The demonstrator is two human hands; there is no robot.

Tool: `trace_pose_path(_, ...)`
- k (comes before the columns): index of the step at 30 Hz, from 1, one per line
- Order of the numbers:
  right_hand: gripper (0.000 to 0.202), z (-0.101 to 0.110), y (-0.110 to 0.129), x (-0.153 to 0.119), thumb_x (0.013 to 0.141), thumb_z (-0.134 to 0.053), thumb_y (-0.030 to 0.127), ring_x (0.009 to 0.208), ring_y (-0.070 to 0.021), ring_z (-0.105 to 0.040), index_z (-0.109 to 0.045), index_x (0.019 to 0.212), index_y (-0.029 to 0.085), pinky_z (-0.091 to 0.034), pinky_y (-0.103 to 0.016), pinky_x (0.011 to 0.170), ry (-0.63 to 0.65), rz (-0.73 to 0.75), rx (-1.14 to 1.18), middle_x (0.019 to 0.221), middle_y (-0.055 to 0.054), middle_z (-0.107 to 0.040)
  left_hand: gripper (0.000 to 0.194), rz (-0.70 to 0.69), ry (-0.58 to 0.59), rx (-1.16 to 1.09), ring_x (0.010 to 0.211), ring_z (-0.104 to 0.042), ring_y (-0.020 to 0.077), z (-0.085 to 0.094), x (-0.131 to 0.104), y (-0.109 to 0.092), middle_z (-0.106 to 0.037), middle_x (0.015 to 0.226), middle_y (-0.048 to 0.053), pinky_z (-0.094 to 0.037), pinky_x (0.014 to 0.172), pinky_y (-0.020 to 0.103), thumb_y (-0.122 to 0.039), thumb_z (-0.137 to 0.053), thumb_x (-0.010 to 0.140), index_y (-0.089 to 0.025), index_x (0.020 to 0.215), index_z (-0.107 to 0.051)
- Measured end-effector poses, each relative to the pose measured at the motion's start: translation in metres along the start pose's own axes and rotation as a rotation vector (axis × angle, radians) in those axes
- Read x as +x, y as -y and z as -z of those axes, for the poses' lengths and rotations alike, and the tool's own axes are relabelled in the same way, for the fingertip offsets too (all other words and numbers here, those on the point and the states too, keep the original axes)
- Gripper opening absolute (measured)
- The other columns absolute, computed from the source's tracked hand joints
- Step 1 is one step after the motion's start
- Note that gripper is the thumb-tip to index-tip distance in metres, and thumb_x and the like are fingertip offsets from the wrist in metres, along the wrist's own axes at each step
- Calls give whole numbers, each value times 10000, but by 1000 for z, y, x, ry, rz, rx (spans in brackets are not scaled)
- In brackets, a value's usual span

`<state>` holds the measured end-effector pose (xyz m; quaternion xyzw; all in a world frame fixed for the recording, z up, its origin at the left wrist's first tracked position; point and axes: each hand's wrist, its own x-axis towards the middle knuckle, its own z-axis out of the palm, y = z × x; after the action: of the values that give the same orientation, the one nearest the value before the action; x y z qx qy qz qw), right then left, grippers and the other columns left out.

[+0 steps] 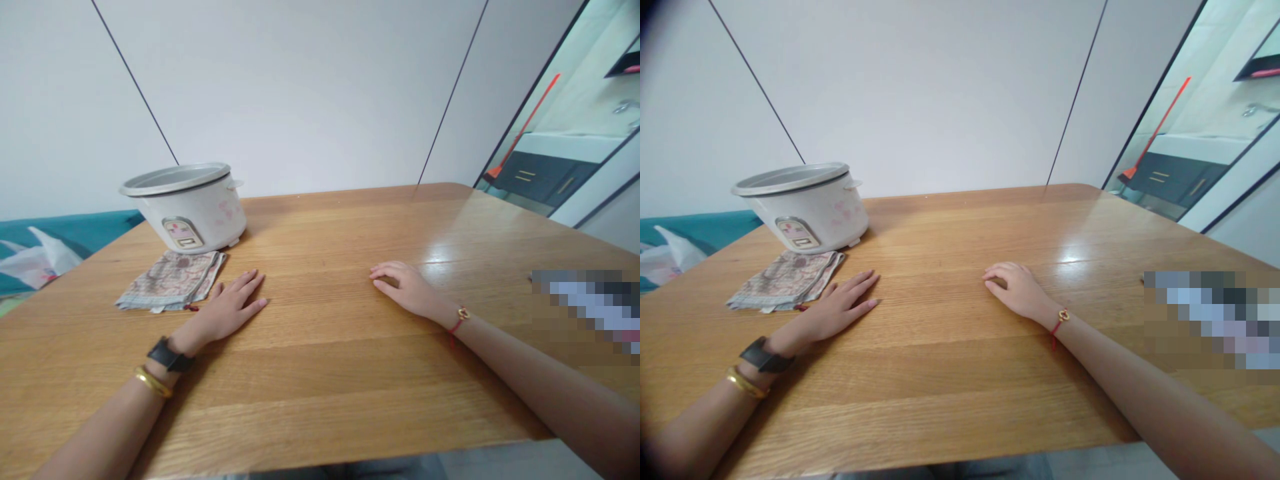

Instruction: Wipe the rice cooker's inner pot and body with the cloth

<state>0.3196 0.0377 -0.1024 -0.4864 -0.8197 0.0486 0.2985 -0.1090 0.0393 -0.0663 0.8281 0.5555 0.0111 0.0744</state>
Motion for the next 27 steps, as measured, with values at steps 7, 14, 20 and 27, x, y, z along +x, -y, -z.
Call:
trace_pose_path(7, 198, 0, 1, 0, 940, -547, 325, 1094, -257, -667, -730, 978, 261, -500, -514, 996, -2, -7, -6, 1123, -53, -742, 722, 9, 14, 3, 1513, -241, 342, 0, 1, 0, -234, 1655, 83, -192, 1171, 663, -668, -274, 980, -279, 1587, -282)
trace_pose_path(14, 199, 0, 1, 0, 938, -544, 319, 1091, -256, -666, -728, 984, 259, -497, -513, 996, -2, -5, -7, 1121, -55, -742, 723, 3, 2, 0, 1511, -247, 343, 0, 0, 0, -243, 1652, 92, -199, 1173, 655, -669, -281, 980, -274, 1586, -286)
trace_pose_path(20, 200, 0, 0, -1, 941, -541, 320, 1098, -252, -664, -727, 980, 260, -498, -507, 1000, 4, -5, -10, 1125, -52, -740, 727, 13, 15, -2, 1519, -229, 329, 0, 0, 0, -223, 1659, 73, -176, 1178, 666, -678, -265, 979, -282, 1589, -270)
trace_pose_path(27, 202, 0, 0, 0, 949, -537, 318, 1095, -251, -661, -723, 985, 245, -496, -496, 1001, 11, -8, -19, 1133, -50, -739, 733, 31, 33, 18, 1526, -210, 321, 2, 0, -3, -210, 1663, 74, -168, 1184, 660, -671, -255, 981, -266, 1592, -263)
